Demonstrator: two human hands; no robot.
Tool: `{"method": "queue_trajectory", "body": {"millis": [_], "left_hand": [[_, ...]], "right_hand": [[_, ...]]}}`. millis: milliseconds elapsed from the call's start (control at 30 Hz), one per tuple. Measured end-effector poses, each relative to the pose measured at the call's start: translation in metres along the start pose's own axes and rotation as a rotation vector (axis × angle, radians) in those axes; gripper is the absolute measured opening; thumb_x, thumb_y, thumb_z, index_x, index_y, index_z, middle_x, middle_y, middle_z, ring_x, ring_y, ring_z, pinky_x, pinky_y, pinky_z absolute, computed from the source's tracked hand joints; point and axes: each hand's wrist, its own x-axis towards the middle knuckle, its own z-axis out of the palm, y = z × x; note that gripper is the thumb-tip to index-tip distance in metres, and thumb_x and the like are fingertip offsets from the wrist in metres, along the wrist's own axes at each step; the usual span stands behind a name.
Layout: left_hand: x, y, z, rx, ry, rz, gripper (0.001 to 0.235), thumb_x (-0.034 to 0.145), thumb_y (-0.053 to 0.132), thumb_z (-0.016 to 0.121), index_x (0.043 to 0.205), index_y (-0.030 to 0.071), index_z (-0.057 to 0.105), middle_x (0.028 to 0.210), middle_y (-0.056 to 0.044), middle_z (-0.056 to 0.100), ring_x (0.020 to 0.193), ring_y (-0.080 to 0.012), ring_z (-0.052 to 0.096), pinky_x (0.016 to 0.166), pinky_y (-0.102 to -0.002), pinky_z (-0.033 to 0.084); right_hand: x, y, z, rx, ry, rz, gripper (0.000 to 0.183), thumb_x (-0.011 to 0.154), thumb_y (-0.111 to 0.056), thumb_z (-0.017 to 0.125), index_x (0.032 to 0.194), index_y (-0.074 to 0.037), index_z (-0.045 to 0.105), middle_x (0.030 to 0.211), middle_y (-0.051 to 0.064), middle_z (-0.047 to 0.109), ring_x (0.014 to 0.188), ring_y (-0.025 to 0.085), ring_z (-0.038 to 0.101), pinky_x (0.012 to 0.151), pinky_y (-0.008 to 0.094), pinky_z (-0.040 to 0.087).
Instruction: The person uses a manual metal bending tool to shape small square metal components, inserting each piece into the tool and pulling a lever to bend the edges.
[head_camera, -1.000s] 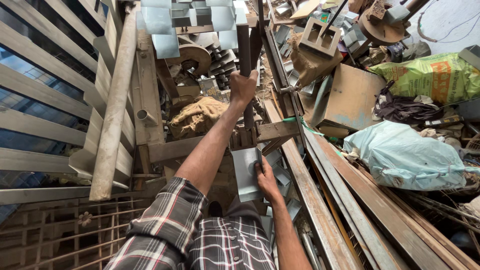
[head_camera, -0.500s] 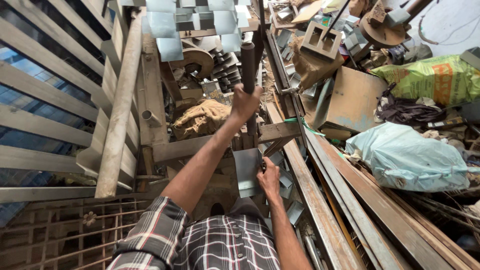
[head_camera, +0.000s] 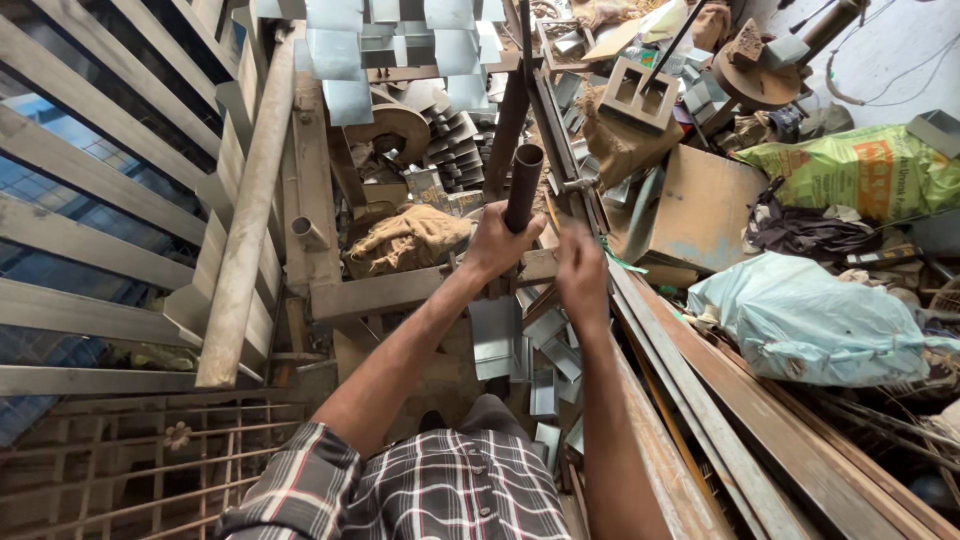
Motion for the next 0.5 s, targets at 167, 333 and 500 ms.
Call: {"method": "queue_trajectory", "body": {"millis": [167, 333, 500], "left_hand": [[-0.007, -0.003, 0.008, 0.023, 0.105, 0.061, 0.036, 0.094, 0.027, 0.073, 0.073, 0.003, 0.057, 0.060, -0.004, 0.055, 0.053, -0.0129, 0.053, 0.049, -0.033, 0.043], [-0.013, -0.008, 0.017, -0.010, 0.180, 0.080, 0.023, 0.090, 0.018, 0.072, 0.079, 0.001, 0.062, 0.062, -0.006, 0.063, 0.058, -0.0159, 0.061, 0.054, -0.036, 0.049], [-0.026, -0.002, 0.017, 0.053, 0.217, 0.100, 0.019, 0.086, 0.015, 0.073, 0.089, -0.002, 0.066, 0.068, -0.012, 0.066, 0.061, -0.0202, 0.065, 0.059, -0.038, 0.051]], "right_hand": [[0.073, -0.108, -0.018, 0.612, -0.165, -0.328, 0.067, 0.112, -0.056, 0.024, 0.140, -0.001, 0.052, 0.125, 0.017, 0.069, 0.117, 0.024, 0.065, 0.103, 0.036, 0.046], [0.069, -0.126, 0.014, 0.682, -0.301, -0.058, 0.059, 0.112, -0.053, 0.033, 0.087, -0.009, 0.062, 0.069, 0.005, 0.062, 0.060, 0.017, 0.059, 0.060, 0.033, 0.050], [0.047, -0.126, 0.009, 0.640, -0.156, -0.078, 0.054, 0.109, -0.050, 0.037, 0.077, -0.014, 0.061, 0.067, 0.000, 0.061, 0.059, 0.012, 0.057, 0.057, 0.029, 0.046]]}}
